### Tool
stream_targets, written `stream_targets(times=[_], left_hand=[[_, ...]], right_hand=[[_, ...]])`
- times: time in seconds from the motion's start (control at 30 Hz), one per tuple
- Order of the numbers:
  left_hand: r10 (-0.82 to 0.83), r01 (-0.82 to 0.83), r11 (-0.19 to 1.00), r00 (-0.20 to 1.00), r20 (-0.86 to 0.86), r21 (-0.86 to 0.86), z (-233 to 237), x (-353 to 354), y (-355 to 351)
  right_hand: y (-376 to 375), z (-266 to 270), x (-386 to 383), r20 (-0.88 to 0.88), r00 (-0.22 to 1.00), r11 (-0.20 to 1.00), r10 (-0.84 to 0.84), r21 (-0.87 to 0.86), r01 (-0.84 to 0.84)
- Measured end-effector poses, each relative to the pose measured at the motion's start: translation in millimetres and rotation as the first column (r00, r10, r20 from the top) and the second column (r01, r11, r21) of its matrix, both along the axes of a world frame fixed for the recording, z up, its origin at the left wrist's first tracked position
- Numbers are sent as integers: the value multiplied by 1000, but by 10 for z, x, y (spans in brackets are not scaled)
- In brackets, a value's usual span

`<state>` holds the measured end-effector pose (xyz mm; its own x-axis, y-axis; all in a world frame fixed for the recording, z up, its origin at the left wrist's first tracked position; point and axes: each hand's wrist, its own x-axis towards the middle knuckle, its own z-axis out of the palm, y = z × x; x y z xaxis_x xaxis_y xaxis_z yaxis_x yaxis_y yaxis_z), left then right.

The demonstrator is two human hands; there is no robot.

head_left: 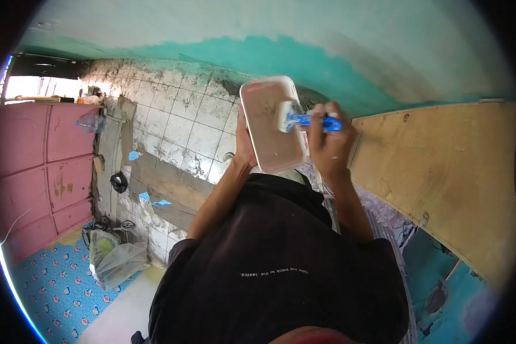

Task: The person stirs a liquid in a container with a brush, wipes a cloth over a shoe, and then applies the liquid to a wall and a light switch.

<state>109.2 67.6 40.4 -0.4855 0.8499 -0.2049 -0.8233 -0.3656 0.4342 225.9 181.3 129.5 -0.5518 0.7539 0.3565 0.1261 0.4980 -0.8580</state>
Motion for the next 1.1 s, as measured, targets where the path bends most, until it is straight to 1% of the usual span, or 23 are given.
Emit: stream_targets(times=[0.1, 0.17, 0.23, 0.3, 0.33, 0.37, 0.4, 0.43, 0.47, 0.5, 0.53, 0.57, 0.6, 0.63, 0.7, 0.77, 0.83, 0.87, 0.9, 0.93, 0.97, 1.03, 1.1], left_hand=[[-44, 44, 999, 999, 16, -12, -125, -280, -197], [14, -14, 1000, 1000, 2, 17, -110, -455, -370], [1, -2, 999, 1000, 30, 51, -130, -644, -568], [-15, 10, 997, 998, 66, 75, -120, -802, -781], [-44, 42, 998, 998, 35, 55, -87, -865, -896], [-71, 70, 997, 997, 5, 35, -74, -915, -1010], [-37, 37, 999, 999, 6, -28, -91, -980, -1091], [-24, 24, 1000, 1000, 9, -19, -109, -1094, -1215], [-18, 18, 999, 1000, 5, 50, -126, -1224, -1359], [-11, 11, 993, 1000, -3, 119, -141, -1361, -1485], [-16, 2, 987, 996, 88, 160, -181, -1477, -1577], [-1, -14, 987, 996, 90, 158, -213, -1568, -1712], [8, -24, 990, 994, 108, 142, -235, -1645, -1850], [14, -30, 992, 992, 127, 125, -199, -1715, -1972], [34, -48, 992, 993, 115, 118, -108, -1801, -2127], [69, -72, 997, 996, 53, 42, -82, -1851, -2196], [62, -71, 994, 993, 103, 81, -194, -1922, -2317], [77, -86, 988, 994, 77, 130, -230, -1982, -2394], [94, -101, 978, 994, 47, 181, -260, -2053, -2454], [33, -45, 908, 999, 36, 415, 1, -2120, -2496], [38, -49, 909, 999, 35, 414, -2, -2161, -2558], [178, -190, 976, 977, 115, 107, -30, -2238, -2674], [180, -187, 981, 978, 103, 60, -51, -2292, -2716]], right_hand=[[-373, -82, -172, 9, 995, 995, 95, -6, -95], [-620, -54, -296, 65, 981, 980, 184, 72, -188], [-722, 43, -447, 118, 968, 971, 224, 64, -232], [-807, 107, -739, 188, 968, 941, 166, 262, -213], [-928, 91, -957, 68, 983, 935, 171, 304, -183], [-1124, 93, -1096, 77, 982, 934, 173, 305, -188], [-1285, 93, -1255, 47, 978, 929, 202, 306, -206], [-1418, 90, -1392, 15, 972, 924, 235, 305, -229], [-1577, 93, -1460, 91, 960, 924, 263, 264, -278], [-1721, 70, -1519, 91, 956, 918, 277, 267, -292], [-1847, 23, -1555, 113, 940, 922, 323, 186, -340], [-1937, -1, -1600, 135, 919, 918, 370, 99, -384], [-1980, 9, -1642, 183, 896, 899, 404, 102, -426], [-2024, 25, -1734, 184, 891, 894, 415, 97, -437], [-2050, 83, -2022, 198, 941, 878, 274, 348, -329], [-2164, 101, -2285, 170, 947, 897, 274, 309, -315], [-2366, 88, -2488, 59, 921, 908, 386, 150, -391], [-2482, 127, -2529, 56, 899, 868, 434, 240, -434], [-2556, 130, -2536, 55, 898, 866, 437, 243, -437], [-2611, 117, -2525, 90, 885, 852, 457, 242, -465], [-2638, 95, -2520, 126, 870, 838, 476, 236, -492], [-2485, 103, -2637, 273, 815, 804, 511, 182, -565], [-2513, 167, -2989, 155, 885, 779, 439, 426, -461]])
